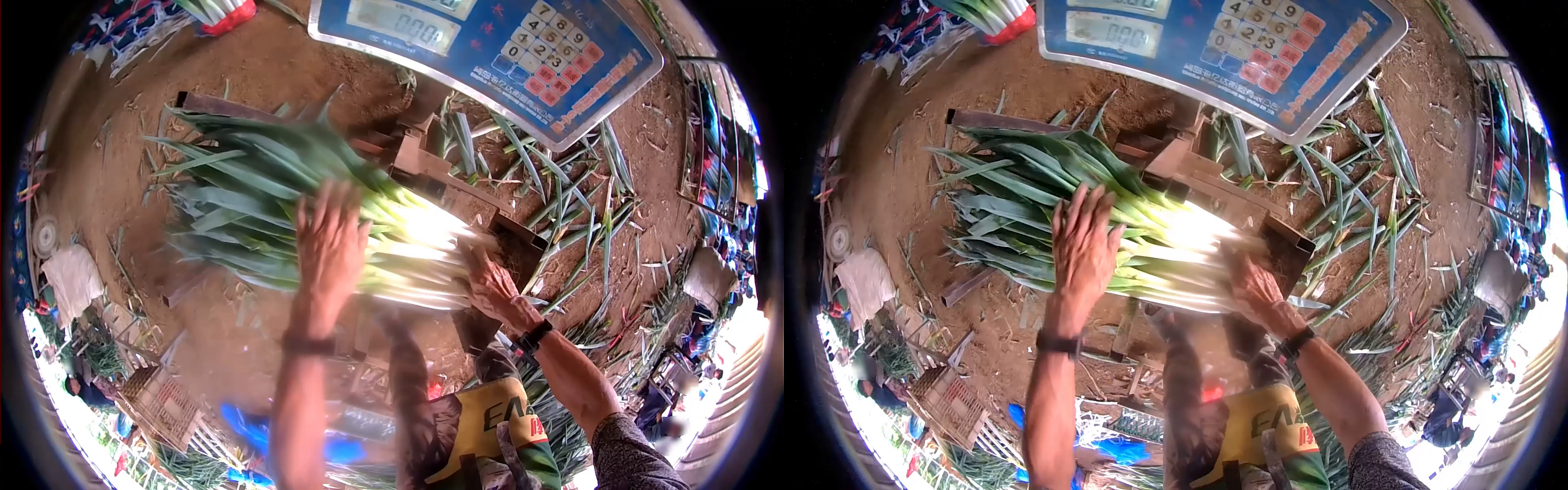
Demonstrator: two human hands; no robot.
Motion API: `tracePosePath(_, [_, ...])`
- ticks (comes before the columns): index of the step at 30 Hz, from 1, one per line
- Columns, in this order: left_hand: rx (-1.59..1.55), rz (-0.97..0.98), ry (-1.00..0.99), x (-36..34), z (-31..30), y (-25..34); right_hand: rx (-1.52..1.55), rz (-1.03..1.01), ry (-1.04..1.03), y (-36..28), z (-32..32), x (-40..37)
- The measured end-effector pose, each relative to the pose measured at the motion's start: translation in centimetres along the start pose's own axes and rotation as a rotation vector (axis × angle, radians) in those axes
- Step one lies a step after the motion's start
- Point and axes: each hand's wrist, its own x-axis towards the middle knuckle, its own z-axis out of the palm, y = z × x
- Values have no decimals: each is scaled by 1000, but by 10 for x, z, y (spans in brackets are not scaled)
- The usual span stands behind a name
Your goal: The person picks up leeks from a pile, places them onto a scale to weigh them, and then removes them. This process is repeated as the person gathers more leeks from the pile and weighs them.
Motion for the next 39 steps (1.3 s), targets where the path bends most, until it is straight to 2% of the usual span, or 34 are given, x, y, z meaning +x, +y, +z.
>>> tracePosePath(1, [81,90,-42,9,12,-7,17,21,-15,-5,-4,1])
tracePosePath(3, [50,120,-60,7,29,-17,120,-33,29,-6,1,-3])
tracePosePath(4, [38,84,-73,-3,32,-21,165,-61,63,-4,1,-2])
tracePosePath(5, [23,59,-92,-19,32,-21,76,31,-29,-3,5,-6])
tracePosePath(7, [20,30,-74,-36,47,-26,69,78,-73,-5,7,-5])
tracePosePath(9, [9,28,-30,-32,57,-26,55,41,-40,-5,2,0])
tracePosePath(10, [34,5,-99,-25,65,-31,47,22,-29,-5,0,0])
tracePosePath(11, [14,47,-50,-17,68,-35,50,31,-35,-5,0,0])
tracePosePath(19, [17,78,-31,-14,52,-27,34,53,64,-3,1,-15])
tracePosePath(22, [36,85,-198,-9,34,-13,-75,19,178,3,12,-28])
tracePosePath(25, [-41,259,-280,-9,33,-3,-38,47,146,9,24,-37])
tracePosePath(26, [-55,296,-273,-5,35,-1,-42,33,194,10,29,-39])
tracePosePath(30, [-39,400,-260,10,42,-3,-13,65,152,13,29,-38])
tracePosePath(33, [60,523,-328,18,44,1,123,104,185,14,25,-33])
tracePosePath(39, [43,581,-349,38,43,7,125,247,182,19,29,-23])
